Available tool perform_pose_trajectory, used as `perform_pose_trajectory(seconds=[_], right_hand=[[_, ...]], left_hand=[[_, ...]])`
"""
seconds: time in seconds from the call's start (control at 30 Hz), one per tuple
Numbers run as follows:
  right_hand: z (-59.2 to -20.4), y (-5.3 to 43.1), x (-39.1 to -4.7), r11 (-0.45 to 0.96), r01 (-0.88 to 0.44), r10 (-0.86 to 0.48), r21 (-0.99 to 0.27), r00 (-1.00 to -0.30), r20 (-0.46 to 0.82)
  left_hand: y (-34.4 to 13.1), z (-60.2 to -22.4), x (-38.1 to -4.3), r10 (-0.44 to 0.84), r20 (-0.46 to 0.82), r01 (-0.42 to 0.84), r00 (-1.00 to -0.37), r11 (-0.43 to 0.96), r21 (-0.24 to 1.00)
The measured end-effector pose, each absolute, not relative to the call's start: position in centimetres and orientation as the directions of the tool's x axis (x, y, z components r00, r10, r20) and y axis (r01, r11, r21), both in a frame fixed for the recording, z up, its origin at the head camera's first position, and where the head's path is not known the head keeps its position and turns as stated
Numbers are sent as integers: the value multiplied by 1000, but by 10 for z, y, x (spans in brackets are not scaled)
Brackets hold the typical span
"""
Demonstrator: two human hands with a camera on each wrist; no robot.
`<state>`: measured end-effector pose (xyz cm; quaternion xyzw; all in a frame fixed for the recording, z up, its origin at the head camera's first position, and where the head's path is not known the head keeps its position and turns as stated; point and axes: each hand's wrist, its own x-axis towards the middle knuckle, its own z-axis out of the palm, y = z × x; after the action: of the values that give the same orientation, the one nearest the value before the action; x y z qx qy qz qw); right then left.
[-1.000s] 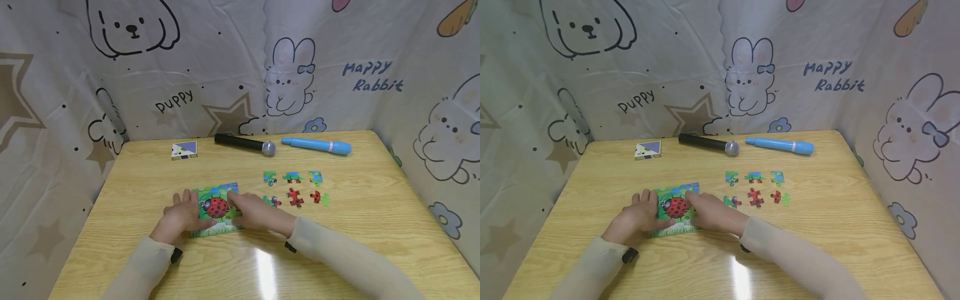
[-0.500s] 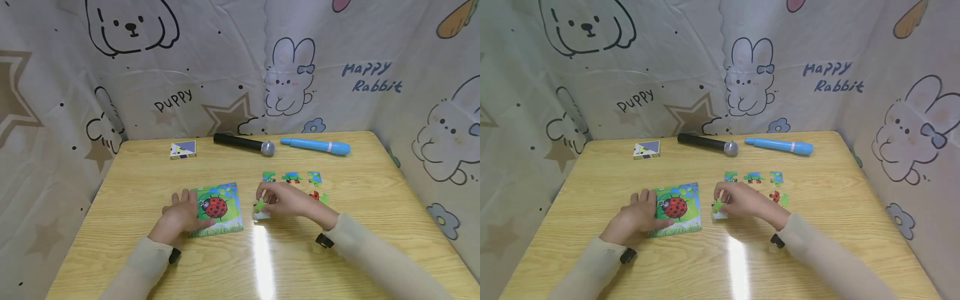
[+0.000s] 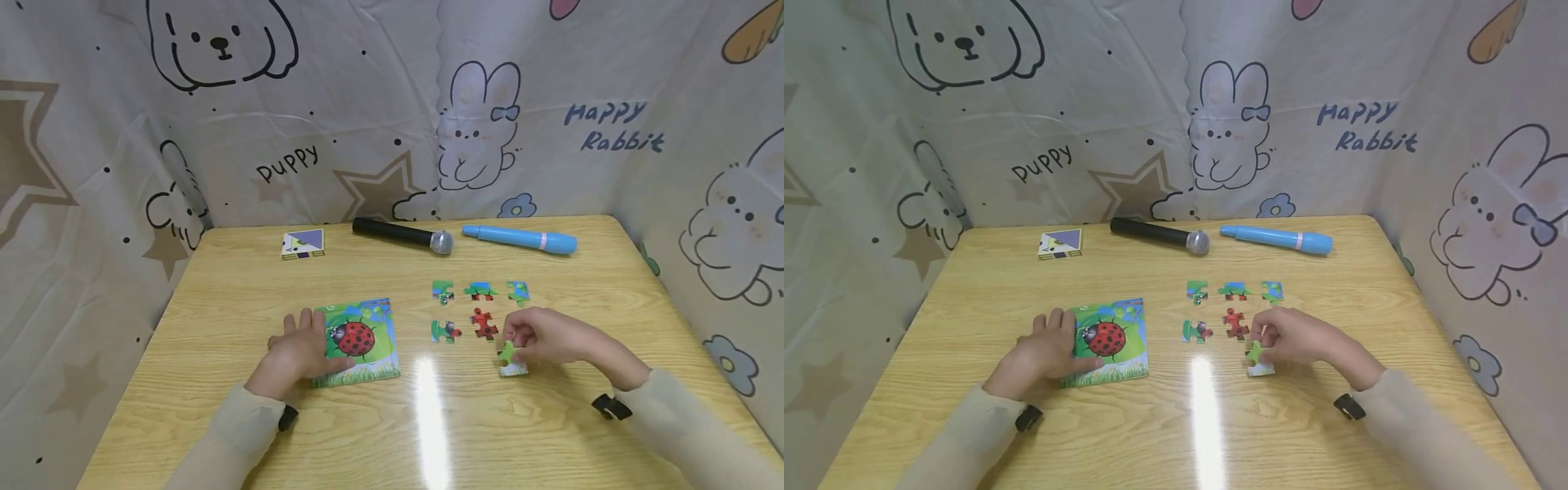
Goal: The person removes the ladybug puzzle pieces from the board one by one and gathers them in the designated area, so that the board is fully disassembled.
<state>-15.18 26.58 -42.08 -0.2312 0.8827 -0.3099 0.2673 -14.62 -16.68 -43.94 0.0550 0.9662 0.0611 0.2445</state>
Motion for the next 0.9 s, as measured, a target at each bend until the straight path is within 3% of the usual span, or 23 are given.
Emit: perform_pose_trajectory(seconds=[0.17,0.53,0.9], right_hand=[[-428,288,-144,765,-232,-523,-600,-768,-370],[-431,287,-134,864,-328,-449,-381,-844,-292],[-431,282,-135,880,-308,-424,-362,-854,-303]], left_hand=[[-167,-439,-146,133,-468,78,-874,988,136],[-167,-439,-145,143,-458,87,-877,986,141],[-168,-440,-145,141,-453,92,-880,987,129]])
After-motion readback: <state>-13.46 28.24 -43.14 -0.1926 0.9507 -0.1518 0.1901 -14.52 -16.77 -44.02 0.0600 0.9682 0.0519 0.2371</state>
